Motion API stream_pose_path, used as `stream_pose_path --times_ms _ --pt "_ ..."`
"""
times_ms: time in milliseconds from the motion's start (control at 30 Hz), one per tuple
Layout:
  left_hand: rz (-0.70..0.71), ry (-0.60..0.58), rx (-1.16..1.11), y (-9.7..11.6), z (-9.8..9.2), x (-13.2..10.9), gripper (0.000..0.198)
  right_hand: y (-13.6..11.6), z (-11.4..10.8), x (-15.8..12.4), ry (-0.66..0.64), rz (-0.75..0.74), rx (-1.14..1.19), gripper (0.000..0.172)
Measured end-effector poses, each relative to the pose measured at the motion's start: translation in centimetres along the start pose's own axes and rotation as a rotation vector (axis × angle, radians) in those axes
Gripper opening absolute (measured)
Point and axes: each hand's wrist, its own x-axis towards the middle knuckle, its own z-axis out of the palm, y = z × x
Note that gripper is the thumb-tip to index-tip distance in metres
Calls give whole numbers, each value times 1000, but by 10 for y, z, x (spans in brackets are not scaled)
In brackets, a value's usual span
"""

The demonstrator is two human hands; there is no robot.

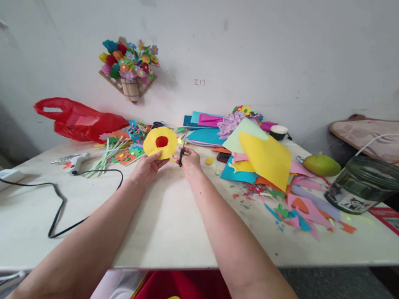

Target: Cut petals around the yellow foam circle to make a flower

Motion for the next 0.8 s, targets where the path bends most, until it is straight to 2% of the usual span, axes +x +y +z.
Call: stream_pose_path --times_ms 267,400,533,667,800 --pt "2 -20 21 2 -3 1 27 3 -5 3 67 -49 -199 25" --pt "22 -10 50 4 -5 0 29 5 -10 7 47 -79 -289 27" --pt "73 3 53 7 -6 -1 30 -1 -16 2 -25 -68 -294 22" --pt "123 15 25 9 -8 -1 38 -8 -27 -2 -199 -37 -347 13" --pt "194 55 -26 11 -10 1 44 -11 -43 2 -373 8 -326 20"
